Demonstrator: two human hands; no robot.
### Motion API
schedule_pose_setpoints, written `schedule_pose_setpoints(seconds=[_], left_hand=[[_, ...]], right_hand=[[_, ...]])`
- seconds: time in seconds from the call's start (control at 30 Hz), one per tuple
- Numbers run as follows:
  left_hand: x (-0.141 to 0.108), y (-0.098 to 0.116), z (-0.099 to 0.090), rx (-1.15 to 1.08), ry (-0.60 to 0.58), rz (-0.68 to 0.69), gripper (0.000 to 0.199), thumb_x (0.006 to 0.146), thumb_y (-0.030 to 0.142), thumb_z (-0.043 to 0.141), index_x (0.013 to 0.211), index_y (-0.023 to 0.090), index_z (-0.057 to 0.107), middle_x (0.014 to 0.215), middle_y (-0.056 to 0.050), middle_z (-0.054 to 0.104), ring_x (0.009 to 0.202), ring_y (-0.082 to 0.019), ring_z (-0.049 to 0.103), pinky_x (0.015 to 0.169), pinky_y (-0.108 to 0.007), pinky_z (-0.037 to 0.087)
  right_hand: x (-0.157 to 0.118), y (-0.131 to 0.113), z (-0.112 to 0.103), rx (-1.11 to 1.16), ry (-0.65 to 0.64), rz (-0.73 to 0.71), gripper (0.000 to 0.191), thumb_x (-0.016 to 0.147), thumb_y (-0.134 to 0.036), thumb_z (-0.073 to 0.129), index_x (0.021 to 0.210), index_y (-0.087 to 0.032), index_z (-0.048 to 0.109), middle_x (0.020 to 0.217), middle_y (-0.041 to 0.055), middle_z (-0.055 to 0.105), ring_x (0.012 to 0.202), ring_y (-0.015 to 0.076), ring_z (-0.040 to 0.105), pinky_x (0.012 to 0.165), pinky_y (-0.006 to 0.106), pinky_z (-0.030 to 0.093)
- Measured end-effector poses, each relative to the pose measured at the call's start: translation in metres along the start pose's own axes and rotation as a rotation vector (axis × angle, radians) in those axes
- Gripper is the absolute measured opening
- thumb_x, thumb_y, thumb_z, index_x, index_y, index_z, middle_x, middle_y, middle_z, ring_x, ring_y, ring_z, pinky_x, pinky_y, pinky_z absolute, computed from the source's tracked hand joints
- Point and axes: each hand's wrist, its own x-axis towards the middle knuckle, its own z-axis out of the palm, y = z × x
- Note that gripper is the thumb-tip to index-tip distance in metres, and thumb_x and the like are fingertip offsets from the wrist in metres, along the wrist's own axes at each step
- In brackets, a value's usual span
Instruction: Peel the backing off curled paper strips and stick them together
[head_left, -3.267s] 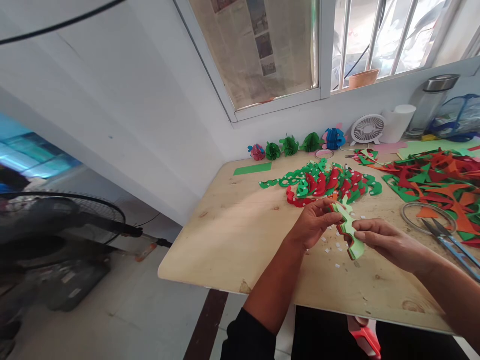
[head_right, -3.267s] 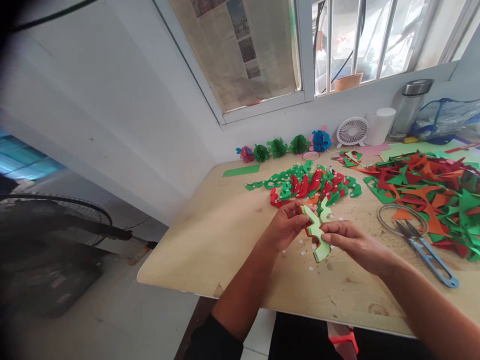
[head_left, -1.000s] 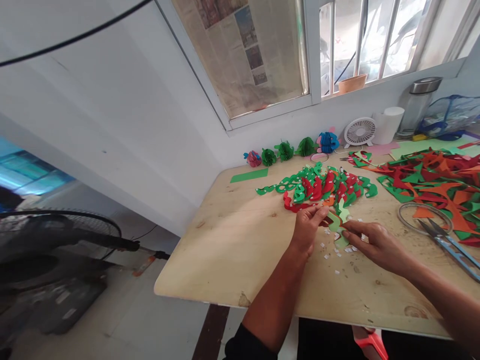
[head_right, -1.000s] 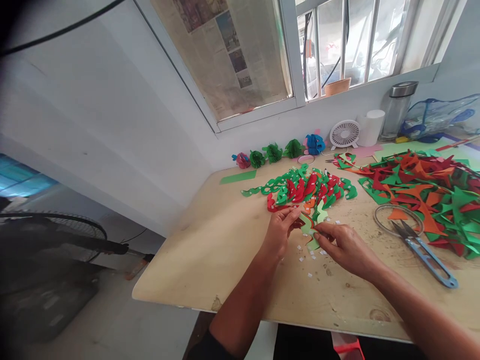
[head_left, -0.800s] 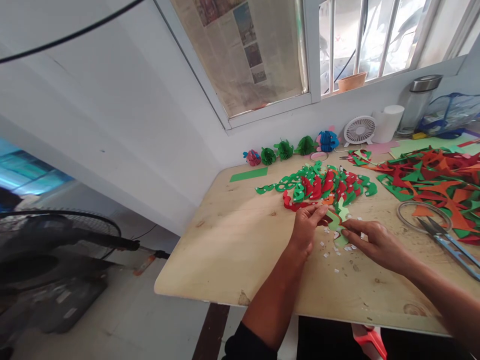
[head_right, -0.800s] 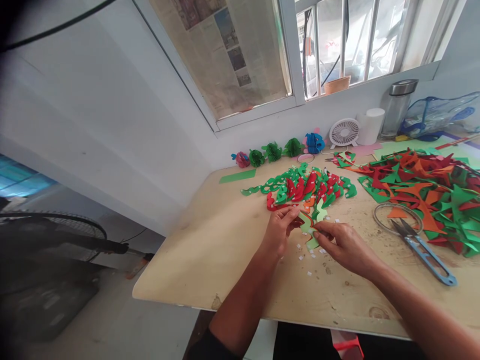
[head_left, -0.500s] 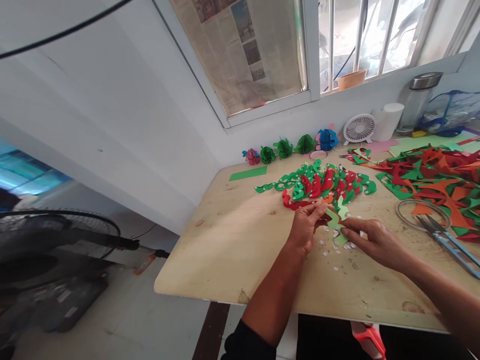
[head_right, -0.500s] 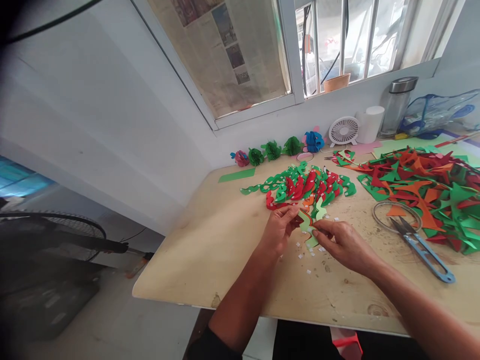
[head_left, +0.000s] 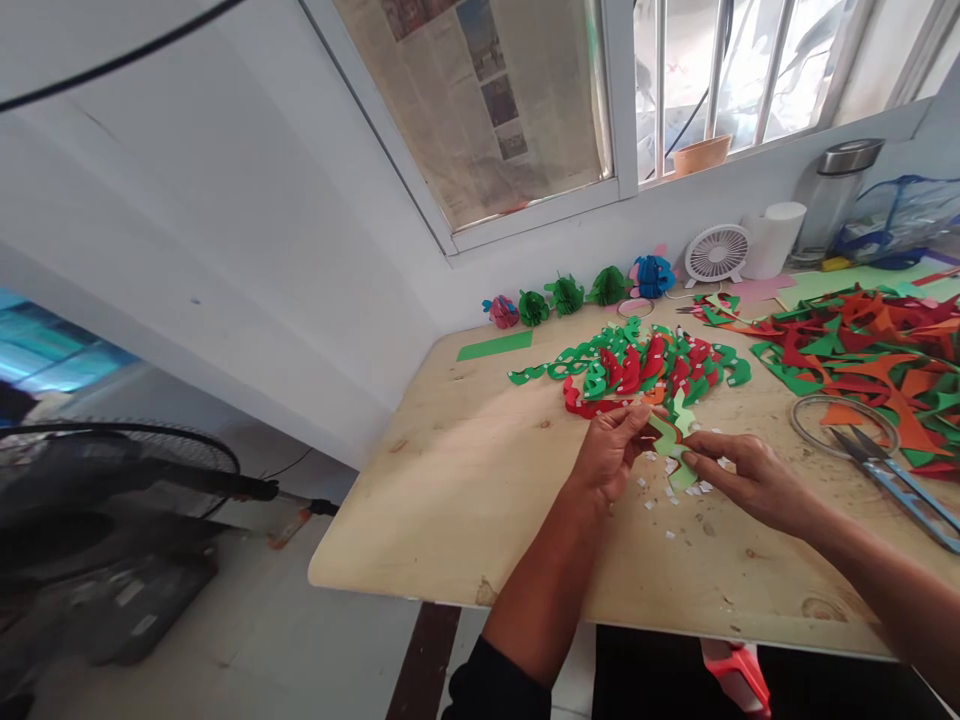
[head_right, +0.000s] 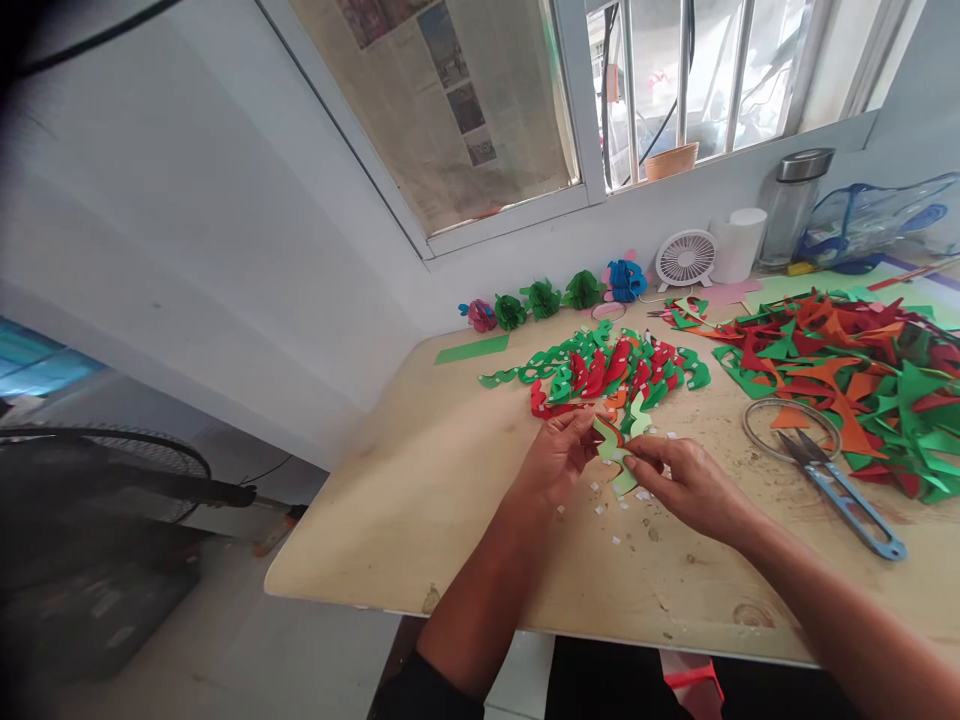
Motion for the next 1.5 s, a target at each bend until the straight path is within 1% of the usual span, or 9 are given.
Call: schedule_pose_setpoints(seconds=[0.1, 0.23, 0.33, 0.43, 0.67, 0.83, 1.17, 1.33, 1.5], left_hand=[[-0.001, 0.001, 0.002, 0.03, 0.026, 0.014, 0.036, 0.061, 0.043, 0.076, 0.078, 0.012, 0.071, 0.068, -0.004, 0.064, 0.06, -0.009, 0.055, 0.056, -0.02, 0.041], [-0.003, 0.004, 0.005, 0.066, 0.012, 0.025, 0.046, 0.063, 0.053, 0.071, 0.084, 0.012, 0.07, 0.072, -0.005, 0.064, 0.065, -0.011, 0.056, 0.058, -0.022, 0.042], [-0.004, 0.003, 0.006, 0.106, 0.032, 0.033, 0.039, 0.059, 0.046, 0.076, 0.077, 0.012, 0.069, 0.07, -0.003, 0.062, 0.064, -0.011, 0.056, 0.055, -0.022, 0.042], [-0.004, 0.001, 0.005, 0.148, 0.015, 0.013, 0.034, 0.056, 0.039, 0.078, 0.076, 0.012, 0.067, 0.072, -0.002, 0.062, 0.06, -0.011, 0.057, 0.055, -0.024, 0.042], [-0.004, -0.001, 0.005, 0.238, 0.006, -0.031, 0.034, 0.053, 0.032, 0.08, 0.078, 0.012, 0.067, 0.069, -0.001, 0.063, 0.058, -0.012, 0.06, 0.056, -0.024, 0.042], [-0.003, -0.002, 0.007, 0.261, 0.015, -0.045, 0.039, 0.049, 0.031, 0.081, 0.079, 0.013, 0.065, 0.066, 0.0, 0.063, 0.057, -0.011, 0.059, 0.055, -0.024, 0.042], [-0.004, -0.004, 0.009, 0.288, 0.028, 0.009, 0.032, 0.05, 0.03, 0.081, 0.069, 0.013, 0.062, 0.059, 0.001, 0.061, 0.054, -0.009, 0.055, 0.057, -0.024, 0.043], [-0.001, -0.009, 0.007, 0.341, 0.015, 0.058, 0.031, 0.052, 0.035, 0.08, 0.067, 0.013, 0.063, 0.061, 0.0, 0.061, 0.056, -0.009, 0.054, 0.058, -0.025, 0.043], [0.001, -0.013, 0.005, 0.36, 0.015, 0.073, 0.033, 0.053, 0.036, 0.079, 0.07, 0.012, 0.064, 0.062, -0.001, 0.061, 0.057, -0.01, 0.053, 0.058, -0.025, 0.042]], right_hand=[[0.0, 0.0, 0.0, 0.012, 0.011, 0.005, 0.031, 0.089, -0.035, 0.039, 0.073, -0.019, 0.059, 0.063, 0.0004, 0.056, 0.058, 0.0143, 0.05, 0.054, 0.025, 0.037], [0.0, 0.0, 0.002, 0.04, 0.046, 0.036, 0.03, 0.088, -0.035, 0.041, 0.073, -0.019, 0.061, 0.064, 0.0002, 0.057, 0.059, 0.0142, 0.05, 0.054, 0.025, 0.037], [0.001, 0.001, 0.002, 0.059, 0.069, 0.052, 0.03, 0.087, -0.036, 0.042, 0.07, -0.018, 0.059, 0.059, -0.0014, 0.052, 0.055, 0.0127, 0.046, 0.052, 0.024, 0.036], [0.001, 0.002, 0.002, 0.066, 0.086, 0.086, 0.029, 0.086, -0.036, 0.043, 0.069, -0.018, 0.058, 0.056, -0.0025, 0.049, 0.052, 0.0119, 0.043, 0.05, 0.024, 0.034], [0.001, 0.001, -0.001, 0.081, 0.089, 0.124, 0.03, 0.087, -0.037, 0.041, 0.072, -0.018, 0.059, 0.059, -0.0013, 0.051, 0.054, 0.0124, 0.042, 0.051, 0.024, 0.034], [0.0, 0.0, 0.001, 0.102, 0.116, 0.123, 0.03, 0.087, -0.036, 0.041, 0.074, -0.018, 0.06, 0.061, -0.0009, 0.055, 0.056, 0.0131, 0.045, 0.052, 0.025, 0.034], [0.003, 0.005, 0.0, 0.145, 0.048, 0.1, 0.032, 0.086, -0.04, 0.044, 0.071, -0.018, 0.061, 0.066, 0.0015, 0.06, 0.06, 0.0145, 0.05, 0.055, 0.026, 0.038], [0.004, 0.008, 0.002, 0.209, 0.08, 0.097, 0.033, 0.082, -0.046, 0.049, 0.074, -0.019, 0.065, 0.062, 0.0012, 0.06, 0.06, 0.0157, 0.052, 0.054, 0.027, 0.04], [0.005, 0.008, 0.003, 0.187, 0.099, 0.119, 0.034, 0.082, -0.047, 0.049, 0.074, -0.019, 0.066, 0.059, 0.0002, 0.058, 0.055, 0.0143, 0.049, 0.051, 0.026, 0.038]])
